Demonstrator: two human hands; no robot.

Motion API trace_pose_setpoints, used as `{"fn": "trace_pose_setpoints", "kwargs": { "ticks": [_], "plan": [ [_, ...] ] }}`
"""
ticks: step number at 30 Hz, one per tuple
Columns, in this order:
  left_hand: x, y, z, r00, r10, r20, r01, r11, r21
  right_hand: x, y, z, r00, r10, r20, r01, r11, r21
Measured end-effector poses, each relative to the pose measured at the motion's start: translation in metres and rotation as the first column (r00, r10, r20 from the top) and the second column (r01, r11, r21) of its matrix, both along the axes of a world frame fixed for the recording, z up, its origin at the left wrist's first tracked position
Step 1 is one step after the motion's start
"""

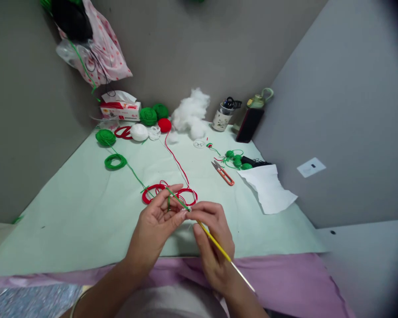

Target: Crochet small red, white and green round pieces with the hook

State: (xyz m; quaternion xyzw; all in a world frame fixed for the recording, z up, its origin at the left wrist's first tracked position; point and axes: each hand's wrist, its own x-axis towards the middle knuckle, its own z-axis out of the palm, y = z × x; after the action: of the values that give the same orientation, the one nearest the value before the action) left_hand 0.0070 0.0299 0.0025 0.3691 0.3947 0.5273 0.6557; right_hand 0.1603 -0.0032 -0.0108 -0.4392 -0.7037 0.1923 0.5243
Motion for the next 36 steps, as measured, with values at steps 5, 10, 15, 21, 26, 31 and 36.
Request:
{"fn": "trace_pose_setpoints", "kwargs": {
  "ticks": [5,10,15,21,26,31,36],
  "plan": [
    [-0.001,-0.004,0.006,0.991,-0.102,0.091,0.109,0.991,-0.083,0.005,-0.001,-0.017,0.961,-0.189,0.2,0.106,0.924,0.367],
    [-0.005,0.0,0.013,0.918,-0.298,0.262,0.354,0.914,-0.197,0.013,0.002,-0.003,0.998,0.056,-0.012,-0.054,0.99,0.134],
    [-0.008,0.006,0.015,0.955,-0.269,0.122,0.285,0.948,-0.139,0.022,0.0,0.014,0.974,0.084,-0.211,-0.098,0.994,-0.055],
    [-0.013,0.006,0.014,0.968,-0.236,-0.085,0.238,0.971,0.005,0.019,0.005,0.02,0.771,0.068,-0.634,-0.26,0.942,-0.214],
    [-0.009,0.003,0.009,0.972,-0.222,-0.075,0.221,0.975,-0.017,0.012,0.012,0.009,0.76,0.072,-0.645,-0.247,0.951,-0.185],
    [-0.003,0.0,0.007,0.969,-0.248,0.0,0.247,0.967,-0.065,0.008,0.01,0.002,0.889,0.037,-0.457,-0.102,0.988,-0.118],
    [0.006,-0.001,0.006,0.984,-0.133,0.115,0.143,0.986,-0.085,0.004,0.003,-0.001,0.98,-0.06,-0.188,0.058,0.998,-0.012]
  ]
}}
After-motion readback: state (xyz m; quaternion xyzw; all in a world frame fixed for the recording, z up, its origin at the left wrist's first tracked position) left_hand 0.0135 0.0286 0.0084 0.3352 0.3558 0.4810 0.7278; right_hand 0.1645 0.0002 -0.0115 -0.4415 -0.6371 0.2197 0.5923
